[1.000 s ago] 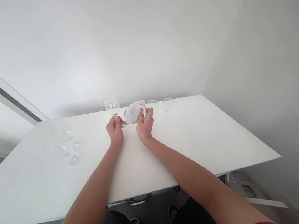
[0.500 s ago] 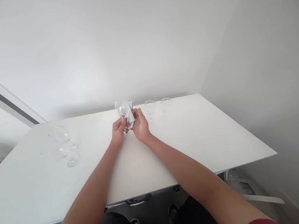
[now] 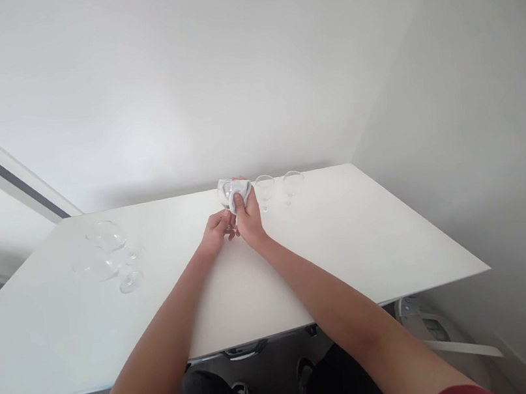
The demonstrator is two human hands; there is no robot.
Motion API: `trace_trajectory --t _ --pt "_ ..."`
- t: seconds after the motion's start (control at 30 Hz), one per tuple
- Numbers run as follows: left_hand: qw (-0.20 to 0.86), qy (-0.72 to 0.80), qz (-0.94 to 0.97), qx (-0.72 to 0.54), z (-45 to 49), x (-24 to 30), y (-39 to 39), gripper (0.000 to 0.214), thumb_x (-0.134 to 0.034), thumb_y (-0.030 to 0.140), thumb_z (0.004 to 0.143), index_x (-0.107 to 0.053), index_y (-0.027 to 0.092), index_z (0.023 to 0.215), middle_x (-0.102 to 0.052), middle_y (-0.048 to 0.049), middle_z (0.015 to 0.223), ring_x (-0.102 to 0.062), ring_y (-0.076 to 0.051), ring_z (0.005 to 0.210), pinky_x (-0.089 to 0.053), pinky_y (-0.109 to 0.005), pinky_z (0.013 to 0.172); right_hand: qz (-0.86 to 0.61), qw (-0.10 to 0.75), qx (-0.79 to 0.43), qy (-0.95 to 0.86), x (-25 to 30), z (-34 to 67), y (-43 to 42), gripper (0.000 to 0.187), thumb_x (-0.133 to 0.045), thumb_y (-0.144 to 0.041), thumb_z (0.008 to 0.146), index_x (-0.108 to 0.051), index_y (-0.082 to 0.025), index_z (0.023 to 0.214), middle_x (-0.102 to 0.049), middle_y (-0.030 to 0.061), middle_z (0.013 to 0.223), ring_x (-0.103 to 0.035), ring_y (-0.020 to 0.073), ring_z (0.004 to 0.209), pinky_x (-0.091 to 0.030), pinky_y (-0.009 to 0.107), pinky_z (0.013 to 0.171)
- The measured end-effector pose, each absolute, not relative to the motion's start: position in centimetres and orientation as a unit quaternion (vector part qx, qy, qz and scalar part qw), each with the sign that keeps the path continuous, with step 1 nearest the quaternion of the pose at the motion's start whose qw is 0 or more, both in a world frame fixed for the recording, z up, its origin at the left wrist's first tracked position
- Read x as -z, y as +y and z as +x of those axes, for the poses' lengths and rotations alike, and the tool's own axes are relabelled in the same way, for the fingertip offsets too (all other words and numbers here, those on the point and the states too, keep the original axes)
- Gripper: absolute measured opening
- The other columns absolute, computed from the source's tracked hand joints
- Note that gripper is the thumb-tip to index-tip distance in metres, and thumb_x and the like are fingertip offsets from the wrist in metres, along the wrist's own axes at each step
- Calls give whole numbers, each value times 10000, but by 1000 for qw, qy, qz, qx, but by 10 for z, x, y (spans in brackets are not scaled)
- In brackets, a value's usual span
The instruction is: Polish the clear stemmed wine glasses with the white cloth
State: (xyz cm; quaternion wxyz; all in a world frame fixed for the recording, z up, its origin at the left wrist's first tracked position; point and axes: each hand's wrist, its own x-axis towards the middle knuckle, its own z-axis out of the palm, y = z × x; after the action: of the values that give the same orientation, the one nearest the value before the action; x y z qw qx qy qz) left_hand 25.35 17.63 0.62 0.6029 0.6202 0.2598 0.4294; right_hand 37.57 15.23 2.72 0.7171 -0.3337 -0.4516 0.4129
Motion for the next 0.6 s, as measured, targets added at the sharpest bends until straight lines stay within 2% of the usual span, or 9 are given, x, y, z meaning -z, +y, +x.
trace_trajectory --t 0.07,0.2,0.27,0.37,0.47,0.53,0.6 --pt "637 242 615 -397 253 -8 175 486 -657 588 903 -556 164 690 -595 -32 636 -609 -160 562 -390 -263 475 -346 734 -383 -441 -28 378 153 583 -613 -656 909 -541 -267 1337 -667 86 1263 -660 211 1156 -601 326 889" --pt "748 182 559 -308 243 -14 178 500 -658 580 893 -482 180 650 -540 -17 580 -543 -151 461 -303 -266 420 -292 658 -548 -427 -35 388 155 612 -539 -748 893 -641 -220 1185 -743 74 1051 -728 226 902 -630 347 706" --pt "770 162 548 -285 239 -16 181 520 -657 580 890 -458 181 622 -503 -7 551 -506 -140 422 -269 -266 406 -260 635 -586 -431 -40 389 153 606 -525 -748 896 -659 -209 1139 -749 71 1001 -729 223 847 -625 349 692" --pt "752 168 553 -316 239 -14 182 518 -668 556 890 -468 175 602 -509 -19 518 -530 -152 443 -274 -256 416 -291 696 -495 -432 -44 384 146 474 -689 -591 858 -629 -246 1178 -723 49 1090 -701 181 876 -604 306 747" --pt "736 195 562 -322 243 -13 179 484 -702 515 875 -493 169 609 -565 -45 536 -571 -171 492 -302 -250 430 -368 755 -346 -417 -41 379 142 510 -825 -413 747 -609 -271 1187 -685 30 1170 -656 158 955 -578 270 828" --pt "751 198 560 -287 243 -13 178 486 -700 526 873 -494 168 616 -572 -47 558 -567 -170 491 -309 -255 429 -372 758 -361 -395 -38 381 145 476 -811 -419 747 -615 -253 1149 -693 33 1133 -652 161 949 -579 269 816" --pt "769 192 555 -251 241 -14 179 510 -670 557 887 -482 169 614 -527 -25 557 -531 -149 457 -291 -255 421 -326 727 -477 -372 -35 384 151 422 -720 -524 812 -626 -222 1091 -712 54 1053 -674 181 909 -592 288 755"
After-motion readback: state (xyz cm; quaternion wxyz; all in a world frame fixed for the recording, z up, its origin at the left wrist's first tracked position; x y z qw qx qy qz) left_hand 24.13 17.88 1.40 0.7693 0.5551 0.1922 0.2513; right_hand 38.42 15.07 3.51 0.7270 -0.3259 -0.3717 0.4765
